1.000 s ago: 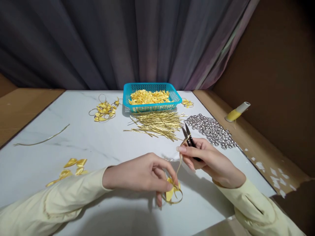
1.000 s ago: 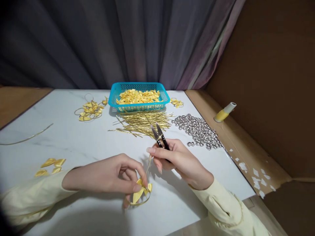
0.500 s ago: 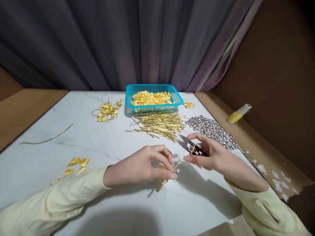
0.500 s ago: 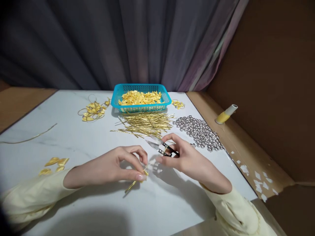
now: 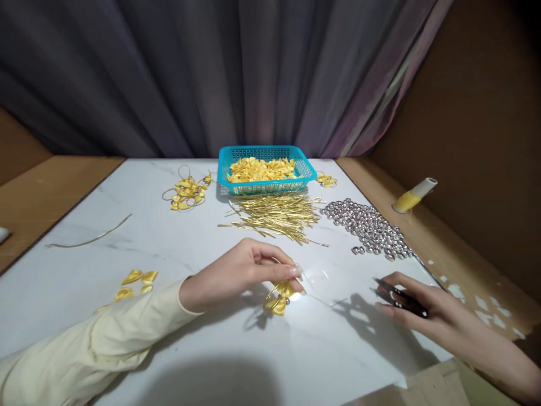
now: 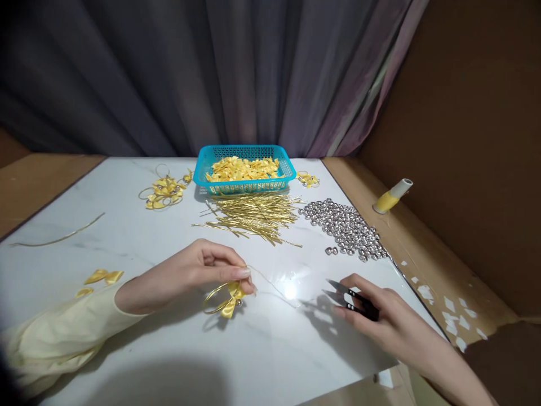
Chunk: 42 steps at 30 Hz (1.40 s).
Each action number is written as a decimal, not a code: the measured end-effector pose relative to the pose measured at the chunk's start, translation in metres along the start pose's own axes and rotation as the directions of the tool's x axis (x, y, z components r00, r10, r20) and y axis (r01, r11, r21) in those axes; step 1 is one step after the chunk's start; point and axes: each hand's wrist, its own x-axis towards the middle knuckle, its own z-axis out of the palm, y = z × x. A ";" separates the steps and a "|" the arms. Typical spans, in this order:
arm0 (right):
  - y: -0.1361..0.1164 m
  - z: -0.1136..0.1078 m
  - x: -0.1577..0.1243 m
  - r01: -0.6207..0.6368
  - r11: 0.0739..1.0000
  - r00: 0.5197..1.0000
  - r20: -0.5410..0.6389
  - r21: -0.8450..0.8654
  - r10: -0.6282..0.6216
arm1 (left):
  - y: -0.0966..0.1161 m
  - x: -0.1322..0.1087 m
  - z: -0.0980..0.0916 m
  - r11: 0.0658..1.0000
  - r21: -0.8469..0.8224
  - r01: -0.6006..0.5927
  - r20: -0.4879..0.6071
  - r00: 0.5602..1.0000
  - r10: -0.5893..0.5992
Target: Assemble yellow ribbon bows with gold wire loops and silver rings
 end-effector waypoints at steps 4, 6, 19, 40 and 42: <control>-0.020 0.020 -0.008 0.008 0.999 0.996 0.086 0.042 -0.012 | 0.001 0.000 0.001 0.998 -0.051 0.022 -0.024 0.999 -0.024; -0.036 0.034 -0.011 -0.014 0.991 0.999 0.051 0.130 0.008 | 0.000 0.001 0.002 0.998 -0.060 0.037 -0.030 0.999 -0.039; -0.075 0.087 -0.005 -0.172 0.892 0.984 0.035 0.417 0.173 | -0.005 0.000 0.004 0.997 -0.066 0.043 -0.043 0.998 -0.046; -0.074 0.093 0.002 -0.220 0.850 0.975 0.070 0.479 0.213 | -0.008 0.002 0.008 0.989 -0.072 0.130 -0.010 0.991 -0.131; -0.074 0.092 0.003 -0.220 0.854 0.975 0.079 0.471 0.207 | -0.008 0.002 0.008 0.986 -0.081 0.146 -0.008 0.989 -0.147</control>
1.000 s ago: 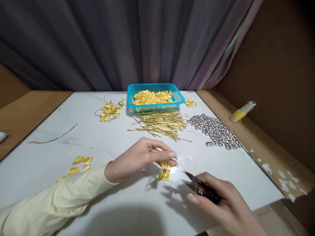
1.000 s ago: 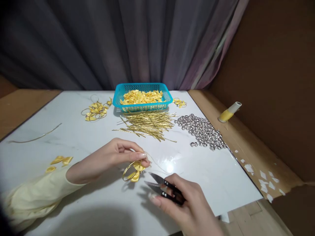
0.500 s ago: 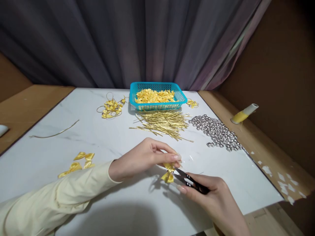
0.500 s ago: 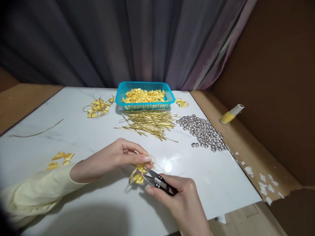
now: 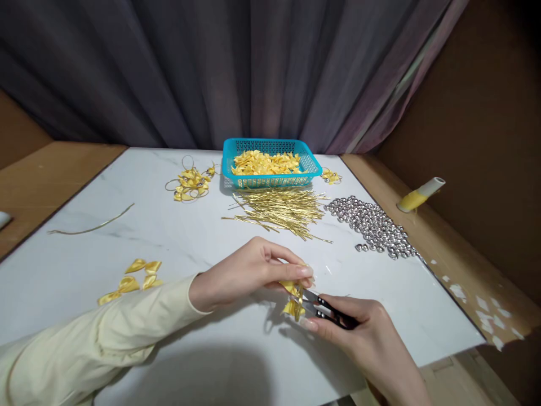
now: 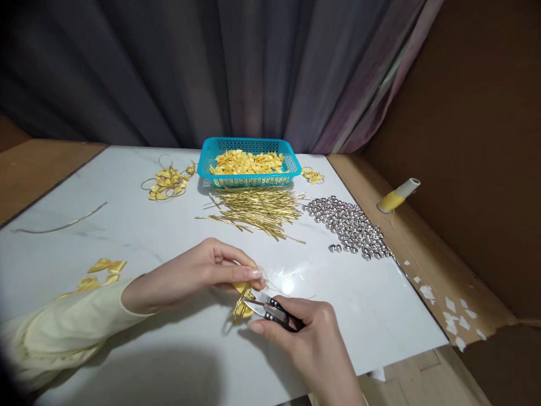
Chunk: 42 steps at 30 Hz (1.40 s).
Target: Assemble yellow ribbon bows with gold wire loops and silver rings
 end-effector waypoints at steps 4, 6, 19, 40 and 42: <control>-0.002 0.001 0.002 0.001 0.999 1.000 0.019 -0.033 0.000 | 0.000 0.000 0.000 1.000 -0.007 0.016 0.005 1.000 -0.016; -0.004 0.001 0.003 -0.001 1.000 0.999 0.032 -0.028 0.001 | -0.001 0.000 0.000 1.000 -0.015 0.019 0.011 1.000 -0.019; -0.010 0.002 0.005 -0.083 0.989 0.992 0.101 0.118 0.071 | -0.001 -0.001 -0.001 1.000 -0.001 0.014 0.031 0.999 -0.014; -0.005 0.004 0.005 -0.076 0.988 0.996 0.056 0.132 0.069 | -0.003 0.000 0.001 0.999 -0.051 -0.012 0.052 0.999 0.015; -0.005 0.004 0.005 -0.067 0.988 0.997 0.044 0.140 0.061 | -0.002 0.000 0.001 0.999 -0.029 -0.019 0.037 0.999 0.020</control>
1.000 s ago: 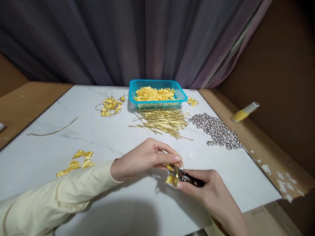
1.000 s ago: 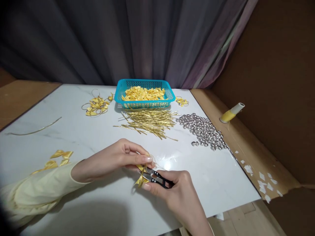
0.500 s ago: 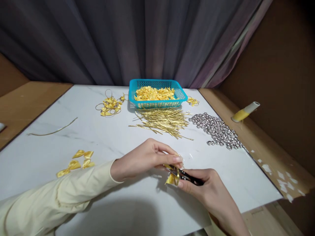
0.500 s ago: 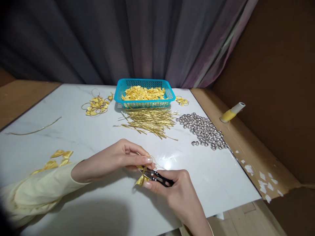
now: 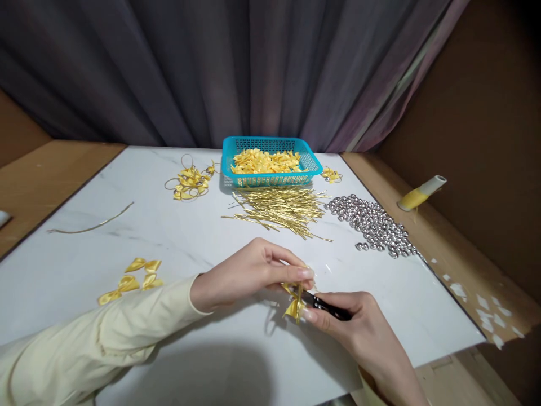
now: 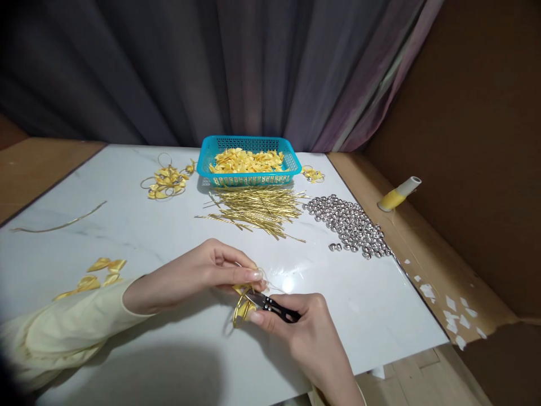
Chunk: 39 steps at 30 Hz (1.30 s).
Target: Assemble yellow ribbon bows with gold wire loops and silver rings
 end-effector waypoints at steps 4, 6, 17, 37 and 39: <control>0.002 0.001 -0.003 0.001 1.000 1.000 -0.020 -0.013 -0.001 | -0.001 0.002 -0.001 1.000 0.017 0.001 -0.073 0.997 0.000; 0.006 0.000 -0.006 0.011 0.998 0.998 -0.066 -0.057 -0.015 | -0.003 0.005 -0.004 1.000 0.018 -0.008 -0.121 0.993 0.010; 0.049 -0.049 0.016 -0.085 0.698 0.804 -0.463 -0.711 -0.373 | -0.015 0.017 -0.015 0.994 0.026 -0.104 -0.267 0.958 0.108; 0.055 -0.044 0.026 0.037 0.537 0.687 -0.369 -0.843 -0.626 | -0.005 0.006 -0.006 0.983 -0.108 -0.149 -0.263 0.958 0.116; 0.059 -0.046 0.030 0.062 0.528 0.687 -0.348 -0.847 -0.638 | -0.006 0.006 -0.007 0.976 -0.136 -0.167 -0.263 0.957 0.127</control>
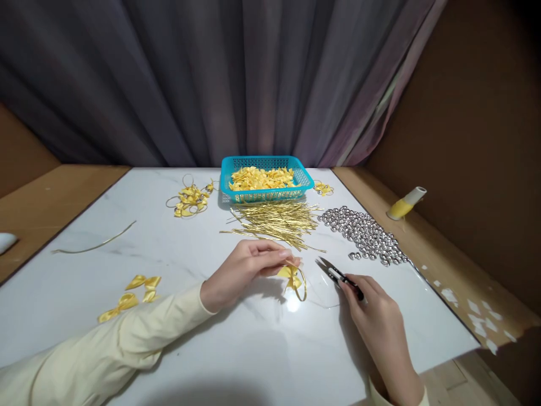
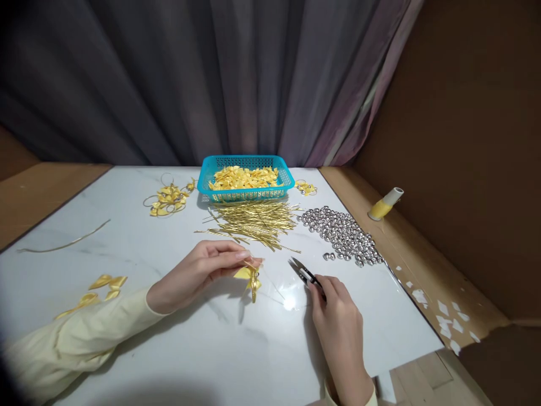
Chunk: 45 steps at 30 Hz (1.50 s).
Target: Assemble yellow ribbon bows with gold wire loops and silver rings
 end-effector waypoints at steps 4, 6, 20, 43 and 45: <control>-0.001 0.003 0.003 0.078 0.995 0.995 -0.061 0.066 -0.074 | -0.002 0.001 -0.003 0.996 -0.079 -0.044 -0.012 0.999 0.043; -0.012 -0.002 0.003 0.125 0.978 0.983 -0.151 0.164 -0.100 | -0.002 0.001 -0.004 0.993 -0.099 -0.056 -0.022 0.998 0.054; -0.091 -0.023 0.005 -0.167 0.490 0.985 0.167 0.855 0.045 | 0.002 -0.008 0.001 0.984 -0.150 -0.092 0.034 0.995 0.098; -0.087 -0.050 0.012 0.162 0.659 0.943 0.081 0.734 -0.322 | 0.035 -0.029 0.001 0.618 0.724 -0.307 0.267 0.950 0.159; -0.087 -0.049 0.012 0.168 0.652 0.940 0.079 0.740 -0.331 | 0.034 -0.029 -0.001 0.653 0.707 -0.273 0.250 0.959 0.131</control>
